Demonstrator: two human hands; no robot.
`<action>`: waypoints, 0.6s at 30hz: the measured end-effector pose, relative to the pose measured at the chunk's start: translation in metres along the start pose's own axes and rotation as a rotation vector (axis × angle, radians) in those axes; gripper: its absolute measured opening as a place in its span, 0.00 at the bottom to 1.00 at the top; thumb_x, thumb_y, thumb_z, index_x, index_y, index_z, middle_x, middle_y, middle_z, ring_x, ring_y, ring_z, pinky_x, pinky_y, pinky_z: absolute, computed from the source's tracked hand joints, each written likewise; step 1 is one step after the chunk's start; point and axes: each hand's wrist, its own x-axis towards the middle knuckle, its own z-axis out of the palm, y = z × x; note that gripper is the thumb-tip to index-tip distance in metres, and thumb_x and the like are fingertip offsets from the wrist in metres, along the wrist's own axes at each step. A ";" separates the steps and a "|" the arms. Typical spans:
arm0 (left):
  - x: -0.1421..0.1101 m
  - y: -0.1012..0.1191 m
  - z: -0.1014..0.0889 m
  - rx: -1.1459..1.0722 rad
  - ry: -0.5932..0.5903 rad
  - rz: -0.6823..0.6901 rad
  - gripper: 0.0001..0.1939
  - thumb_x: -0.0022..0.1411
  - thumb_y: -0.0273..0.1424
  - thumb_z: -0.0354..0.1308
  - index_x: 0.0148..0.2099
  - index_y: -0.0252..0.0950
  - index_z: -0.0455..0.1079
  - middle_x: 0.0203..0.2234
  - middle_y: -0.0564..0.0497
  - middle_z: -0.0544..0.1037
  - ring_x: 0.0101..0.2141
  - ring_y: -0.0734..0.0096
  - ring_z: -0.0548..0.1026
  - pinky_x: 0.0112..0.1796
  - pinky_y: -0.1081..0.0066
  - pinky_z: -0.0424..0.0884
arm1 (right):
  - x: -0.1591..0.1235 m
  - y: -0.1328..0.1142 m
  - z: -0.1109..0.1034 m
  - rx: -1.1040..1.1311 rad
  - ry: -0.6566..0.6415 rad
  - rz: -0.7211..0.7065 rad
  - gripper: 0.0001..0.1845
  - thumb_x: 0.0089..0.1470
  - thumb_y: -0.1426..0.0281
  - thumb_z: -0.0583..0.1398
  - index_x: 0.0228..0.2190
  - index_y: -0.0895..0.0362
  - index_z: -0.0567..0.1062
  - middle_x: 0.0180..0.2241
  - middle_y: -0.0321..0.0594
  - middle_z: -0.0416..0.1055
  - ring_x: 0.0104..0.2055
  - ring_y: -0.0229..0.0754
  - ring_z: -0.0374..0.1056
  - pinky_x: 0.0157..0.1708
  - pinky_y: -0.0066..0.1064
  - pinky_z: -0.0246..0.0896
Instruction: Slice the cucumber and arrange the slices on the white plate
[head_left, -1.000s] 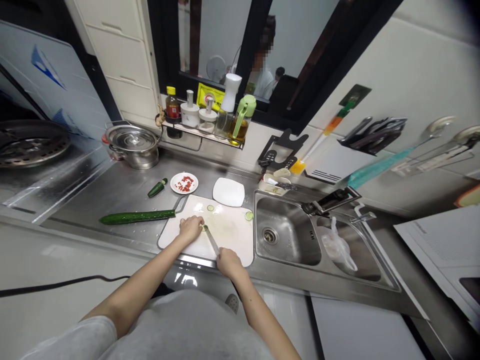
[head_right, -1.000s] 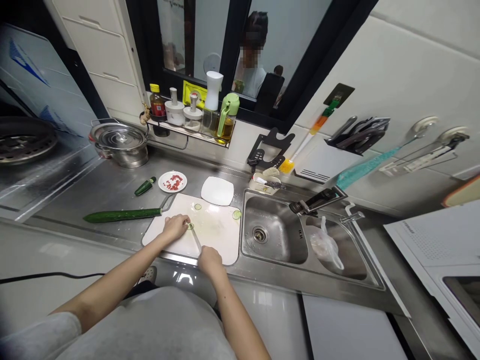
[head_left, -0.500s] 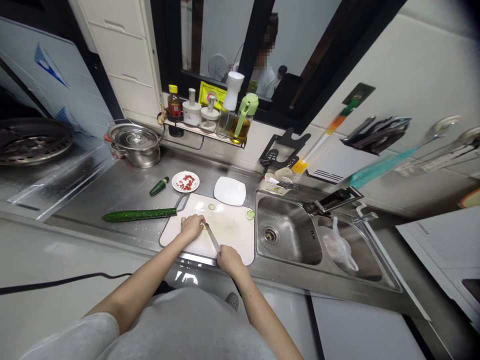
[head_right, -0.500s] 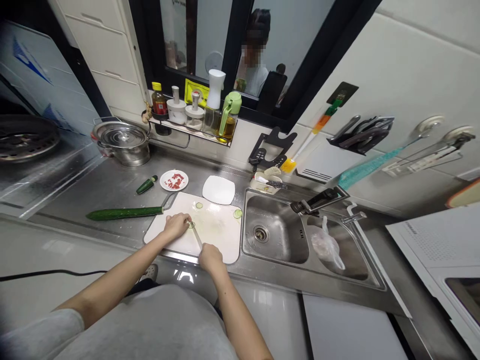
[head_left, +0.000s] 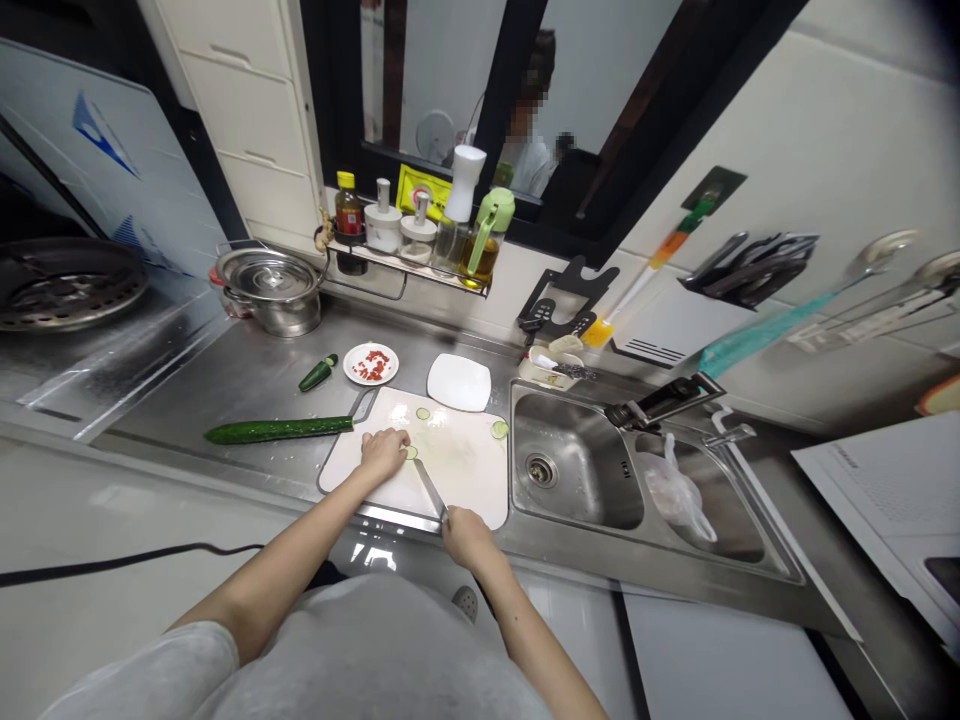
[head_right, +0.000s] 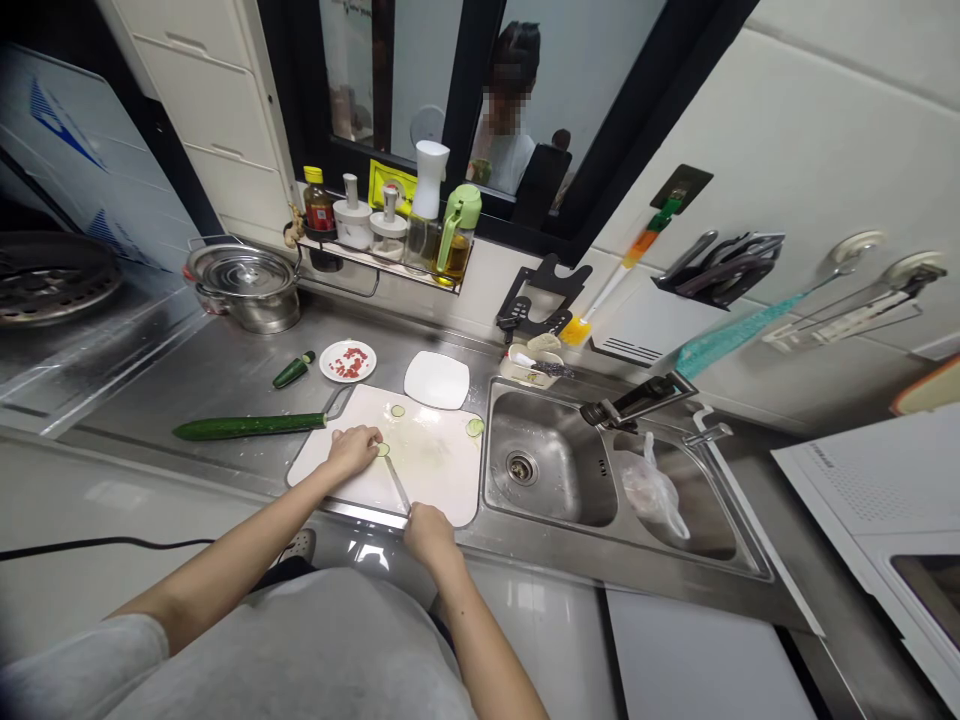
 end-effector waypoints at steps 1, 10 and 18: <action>0.000 0.001 0.000 0.002 0.005 0.002 0.13 0.58 0.30 0.51 0.45 0.42 0.72 0.45 0.46 0.77 0.47 0.55 0.71 0.48 0.56 0.56 | -0.001 0.002 0.000 0.009 0.001 -0.005 0.18 0.57 0.74 0.51 0.44 0.61 0.76 0.43 0.55 0.76 0.47 0.50 0.72 0.39 0.32 0.60; -0.003 0.010 -0.003 0.013 0.036 -0.009 0.09 0.59 0.29 0.52 0.40 0.39 0.71 0.45 0.44 0.76 0.48 0.55 0.71 0.47 0.57 0.56 | -0.003 0.025 0.003 0.184 0.079 -0.026 0.14 0.58 0.70 0.52 0.39 0.61 0.75 0.36 0.48 0.76 0.41 0.44 0.71 0.36 0.27 0.55; -0.010 0.019 -0.005 -0.036 0.054 0.010 0.10 0.61 0.25 0.47 0.37 0.39 0.69 0.37 0.49 0.80 0.42 0.62 0.74 0.45 0.60 0.55 | -0.002 0.052 0.009 0.299 0.101 0.055 0.14 0.59 0.68 0.52 0.40 0.60 0.74 0.30 0.41 0.74 0.35 0.40 0.69 0.34 0.27 0.56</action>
